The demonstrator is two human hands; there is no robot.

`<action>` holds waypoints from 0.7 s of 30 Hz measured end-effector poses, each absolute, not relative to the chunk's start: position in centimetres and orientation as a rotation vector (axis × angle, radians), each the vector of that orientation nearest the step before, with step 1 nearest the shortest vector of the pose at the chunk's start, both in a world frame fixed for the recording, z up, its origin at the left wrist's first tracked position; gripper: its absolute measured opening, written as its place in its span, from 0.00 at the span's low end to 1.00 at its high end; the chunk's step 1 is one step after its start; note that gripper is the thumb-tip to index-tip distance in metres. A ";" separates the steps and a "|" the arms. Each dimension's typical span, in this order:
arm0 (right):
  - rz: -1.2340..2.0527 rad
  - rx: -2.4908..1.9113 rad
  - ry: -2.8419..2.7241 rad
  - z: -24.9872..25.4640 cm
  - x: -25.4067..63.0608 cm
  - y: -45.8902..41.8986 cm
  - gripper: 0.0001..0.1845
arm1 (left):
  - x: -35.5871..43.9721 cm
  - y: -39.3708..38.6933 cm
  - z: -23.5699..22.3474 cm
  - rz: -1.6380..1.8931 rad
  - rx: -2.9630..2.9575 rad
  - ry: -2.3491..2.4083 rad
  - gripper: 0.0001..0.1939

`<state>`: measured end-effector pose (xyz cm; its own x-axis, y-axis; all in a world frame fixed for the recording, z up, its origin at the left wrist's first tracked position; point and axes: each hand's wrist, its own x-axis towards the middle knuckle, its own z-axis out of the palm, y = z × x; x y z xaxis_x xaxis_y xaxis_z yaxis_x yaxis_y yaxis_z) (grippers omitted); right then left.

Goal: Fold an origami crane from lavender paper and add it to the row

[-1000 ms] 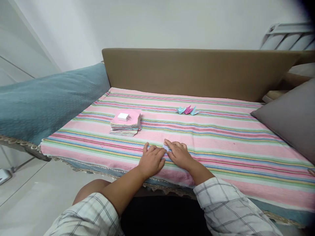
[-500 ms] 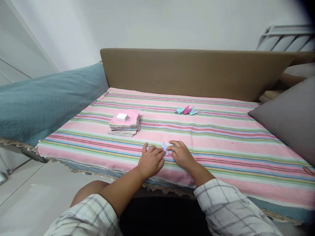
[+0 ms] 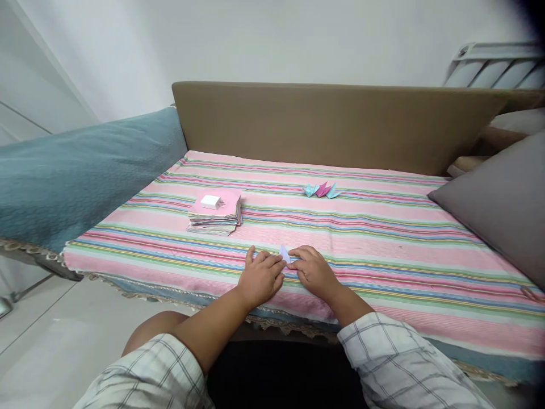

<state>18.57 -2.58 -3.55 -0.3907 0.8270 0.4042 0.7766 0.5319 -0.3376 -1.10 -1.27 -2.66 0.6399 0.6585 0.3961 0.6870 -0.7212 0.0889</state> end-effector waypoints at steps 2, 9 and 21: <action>0.078 -1.274 -2.258 -3.5 18.5 -2.8 0.19 | -1.1 -1.3 -2.7 -0.627 -2.787 -1.145 0.15; 0.052 -1.271 -2.296 -3.7 18.2 -3.3 0.17 | -1.2 -1.1 -2.8 -0.624 -2.797 -1.141 0.15; 0.112 -1.338 -2.268 -3.6 18.2 -3.7 0.19 | -1.2 -1.1 -2.7 -0.647 -2.775 -1.128 0.15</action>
<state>18.20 -3.69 -3.63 -0.3913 0.8396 0.3767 0.7985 0.5133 -0.3145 -1.21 -1.11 -2.70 0.6402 0.6494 0.4104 0.6820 -0.7263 0.0854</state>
